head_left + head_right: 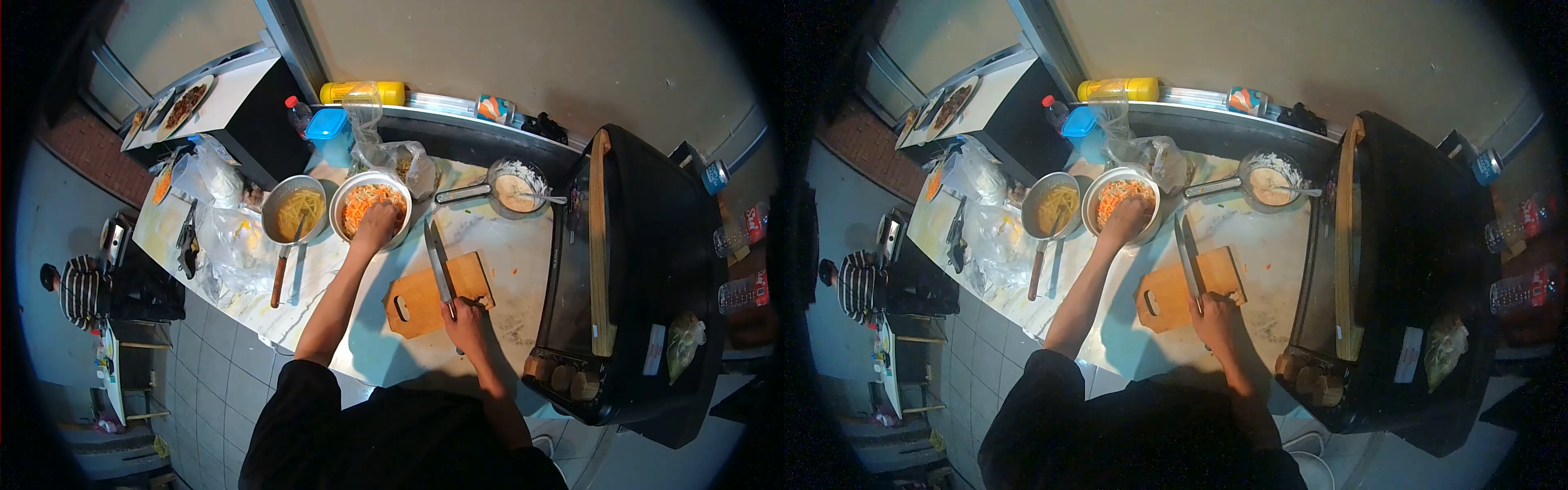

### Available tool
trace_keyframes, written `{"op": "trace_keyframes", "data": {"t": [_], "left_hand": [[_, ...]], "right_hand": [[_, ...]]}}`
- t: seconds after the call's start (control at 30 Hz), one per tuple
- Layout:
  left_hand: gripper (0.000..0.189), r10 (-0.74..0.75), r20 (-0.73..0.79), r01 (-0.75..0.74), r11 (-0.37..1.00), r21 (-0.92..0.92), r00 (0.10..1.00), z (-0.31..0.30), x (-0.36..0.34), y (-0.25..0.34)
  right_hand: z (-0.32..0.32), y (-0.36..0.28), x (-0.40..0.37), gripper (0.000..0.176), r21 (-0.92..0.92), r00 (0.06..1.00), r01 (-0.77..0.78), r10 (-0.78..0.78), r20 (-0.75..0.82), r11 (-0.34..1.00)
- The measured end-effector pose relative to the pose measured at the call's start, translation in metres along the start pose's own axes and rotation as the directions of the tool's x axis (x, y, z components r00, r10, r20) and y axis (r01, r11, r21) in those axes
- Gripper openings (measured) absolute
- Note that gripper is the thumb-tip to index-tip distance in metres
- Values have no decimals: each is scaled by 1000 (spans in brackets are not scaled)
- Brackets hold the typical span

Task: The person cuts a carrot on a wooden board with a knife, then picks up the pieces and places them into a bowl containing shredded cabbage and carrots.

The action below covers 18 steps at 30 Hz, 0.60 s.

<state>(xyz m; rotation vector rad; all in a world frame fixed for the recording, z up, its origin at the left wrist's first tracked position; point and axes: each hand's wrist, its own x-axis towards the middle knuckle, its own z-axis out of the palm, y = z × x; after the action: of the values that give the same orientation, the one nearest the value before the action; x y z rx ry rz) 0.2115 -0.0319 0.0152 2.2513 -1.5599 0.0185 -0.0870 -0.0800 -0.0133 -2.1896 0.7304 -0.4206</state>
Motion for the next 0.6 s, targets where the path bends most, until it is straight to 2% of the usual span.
{"op": "trace_keyframes", "data": {"t": [0.1,0.2,0.27,0.33,0.4,0.6], "left_hand": [[10,-54,-32,55,998,42,998,-6,0,10],[10,-123,30,124,992,-26,992,-11,-2,16],[11,-46,-33,43,996,-84,998,-7,-7,14],[9,-75,-48,69,990,-122,996,-7,-13,22],[7,-98,-35,90,977,-193,995,-14,-19,37],[10,-5,-111,-14,986,-169,994,-14,-43,69]], "right_hand": [[-1,0,1,30,27,1000,4,-4,12,1000],[-2,0,1,31,51,997,-37,33,68,998],[-3,-1,1,33,49,992,-74,69,104,996],[-2,0,1,33,37,998,-19,17,61,999],[-1,1,2,33,50,996,-38,34,82,998],[-7,-6,1,32,10,987,-101,99,125,995]]}}
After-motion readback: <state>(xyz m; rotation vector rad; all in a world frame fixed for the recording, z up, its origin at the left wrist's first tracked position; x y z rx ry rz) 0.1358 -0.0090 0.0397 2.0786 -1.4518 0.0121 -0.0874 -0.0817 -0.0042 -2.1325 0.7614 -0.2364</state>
